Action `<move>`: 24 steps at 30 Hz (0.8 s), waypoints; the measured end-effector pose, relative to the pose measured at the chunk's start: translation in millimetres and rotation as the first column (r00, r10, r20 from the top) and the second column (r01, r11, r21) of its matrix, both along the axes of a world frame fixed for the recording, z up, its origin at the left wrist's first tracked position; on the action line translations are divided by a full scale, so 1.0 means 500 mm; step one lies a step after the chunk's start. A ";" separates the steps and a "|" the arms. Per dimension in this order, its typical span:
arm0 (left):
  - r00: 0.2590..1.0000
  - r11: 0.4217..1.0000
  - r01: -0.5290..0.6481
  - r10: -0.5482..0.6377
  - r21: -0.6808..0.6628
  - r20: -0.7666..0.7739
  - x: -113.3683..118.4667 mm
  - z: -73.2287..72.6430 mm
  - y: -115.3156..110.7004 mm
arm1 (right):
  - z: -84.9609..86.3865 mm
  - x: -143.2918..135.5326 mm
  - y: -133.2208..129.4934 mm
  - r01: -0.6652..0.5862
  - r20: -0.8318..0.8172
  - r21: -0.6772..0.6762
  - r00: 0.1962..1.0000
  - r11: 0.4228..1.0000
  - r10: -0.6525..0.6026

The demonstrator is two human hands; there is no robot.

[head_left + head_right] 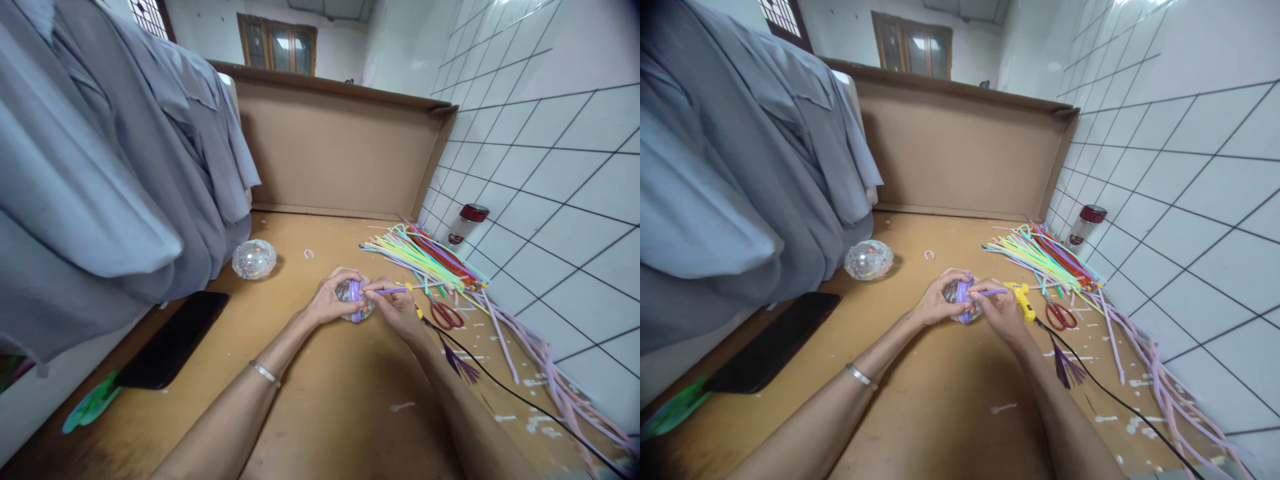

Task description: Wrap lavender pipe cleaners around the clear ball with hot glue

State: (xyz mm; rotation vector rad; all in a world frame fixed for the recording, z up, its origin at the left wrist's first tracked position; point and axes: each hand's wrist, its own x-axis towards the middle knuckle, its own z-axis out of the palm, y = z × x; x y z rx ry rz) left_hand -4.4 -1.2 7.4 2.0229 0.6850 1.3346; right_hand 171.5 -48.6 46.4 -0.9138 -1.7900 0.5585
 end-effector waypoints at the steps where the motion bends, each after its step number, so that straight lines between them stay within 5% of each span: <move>1: 1.000 1.000 0.001 -0.001 0.013 -0.005 0.000 0.000 0.001 | 0.000 0.000 0.000 0.001 0.002 -0.006 1.000 1.000 -0.001; 8: 1.000 1.000 -0.015 0.015 -0.017 -0.003 0.000 0.004 0.003 | -0.001 -0.002 -0.001 -0.006 -0.020 -0.017 1.000 1.000 0.006; 15: 0.996 0.967 0.054 -0.033 -0.248 0.086 0.001 0.016 -0.008 | 0.000 -0.002 -0.002 -0.020 -0.082 -0.055 0.996 0.998 0.015; 24: 0.992 0.949 0.095 -0.067 -0.302 0.103 -0.001 0.021 -0.010 | 0.002 -0.004 -0.004 -0.010 -0.120 -0.087 0.993 0.996 -0.001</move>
